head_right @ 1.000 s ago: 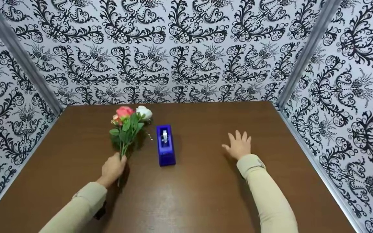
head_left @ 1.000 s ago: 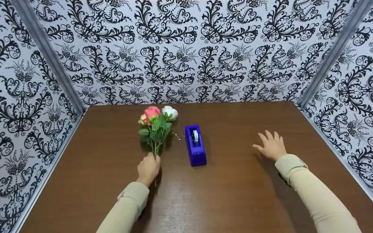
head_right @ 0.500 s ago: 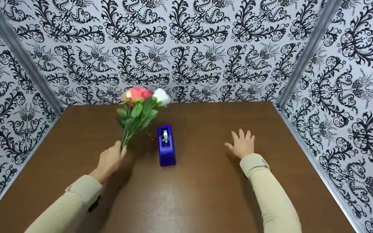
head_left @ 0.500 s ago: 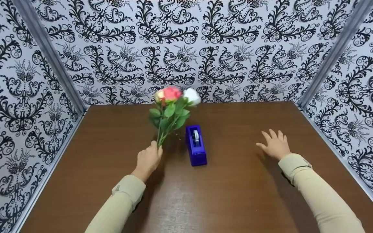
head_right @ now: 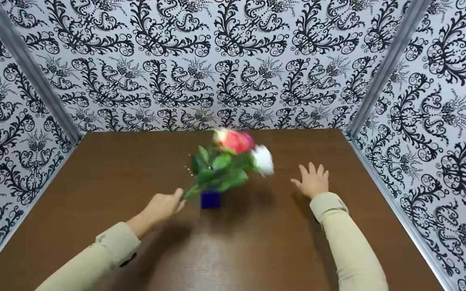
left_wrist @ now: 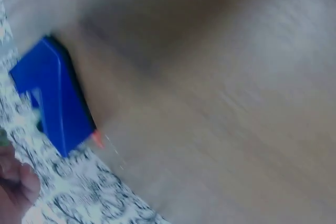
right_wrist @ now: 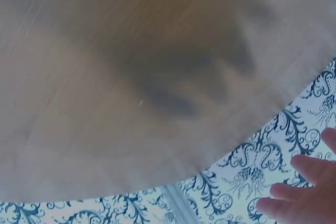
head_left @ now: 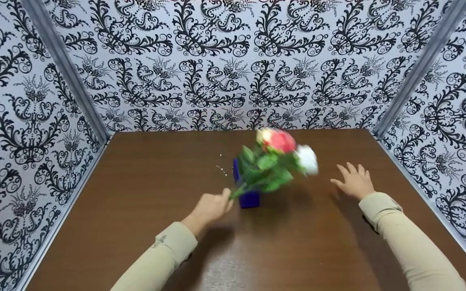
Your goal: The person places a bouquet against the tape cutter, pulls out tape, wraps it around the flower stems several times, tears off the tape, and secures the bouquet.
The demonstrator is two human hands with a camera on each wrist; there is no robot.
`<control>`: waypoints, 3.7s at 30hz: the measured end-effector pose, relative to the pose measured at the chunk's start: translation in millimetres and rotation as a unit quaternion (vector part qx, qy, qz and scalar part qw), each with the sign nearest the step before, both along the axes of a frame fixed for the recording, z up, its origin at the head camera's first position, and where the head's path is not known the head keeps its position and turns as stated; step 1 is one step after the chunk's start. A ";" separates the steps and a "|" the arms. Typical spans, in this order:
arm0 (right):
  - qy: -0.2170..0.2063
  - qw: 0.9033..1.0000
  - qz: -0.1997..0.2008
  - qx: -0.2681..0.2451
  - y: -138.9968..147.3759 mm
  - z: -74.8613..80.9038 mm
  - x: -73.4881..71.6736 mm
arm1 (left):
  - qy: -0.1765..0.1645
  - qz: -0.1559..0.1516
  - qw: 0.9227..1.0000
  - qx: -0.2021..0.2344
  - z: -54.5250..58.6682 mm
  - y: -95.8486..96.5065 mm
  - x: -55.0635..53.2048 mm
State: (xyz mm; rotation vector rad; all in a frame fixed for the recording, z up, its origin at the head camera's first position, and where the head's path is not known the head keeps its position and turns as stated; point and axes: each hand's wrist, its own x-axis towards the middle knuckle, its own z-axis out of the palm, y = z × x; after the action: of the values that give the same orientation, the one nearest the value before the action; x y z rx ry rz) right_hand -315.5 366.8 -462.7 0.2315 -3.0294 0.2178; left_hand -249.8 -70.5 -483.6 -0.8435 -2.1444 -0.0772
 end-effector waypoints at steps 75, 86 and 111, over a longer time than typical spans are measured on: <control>-0.282 0.881 -0.028 -0.380 -218.1 -7.0 -7.0 | -0.550 0.091 0.714 0.424 -82.7 60.5 -101.0; -0.317 0.842 -0.012 -0.437 -222.4 8.2 10.3 | -0.528 0.132 0.694 0.471 -50.9 68.6 -76.9; -0.221 0.920 -0.010 -0.323 -232.0 -3.5 11.8 | -0.645 0.104 0.493 0.574 23.1 74.4 -44.3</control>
State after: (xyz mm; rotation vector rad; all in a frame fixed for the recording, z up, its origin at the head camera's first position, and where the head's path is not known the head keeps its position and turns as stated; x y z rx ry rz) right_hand -303.7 134.8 -466.2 0.1000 -3.1435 1.4025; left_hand -294.1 3.9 -460.5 0.6158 -2.4369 -2.3628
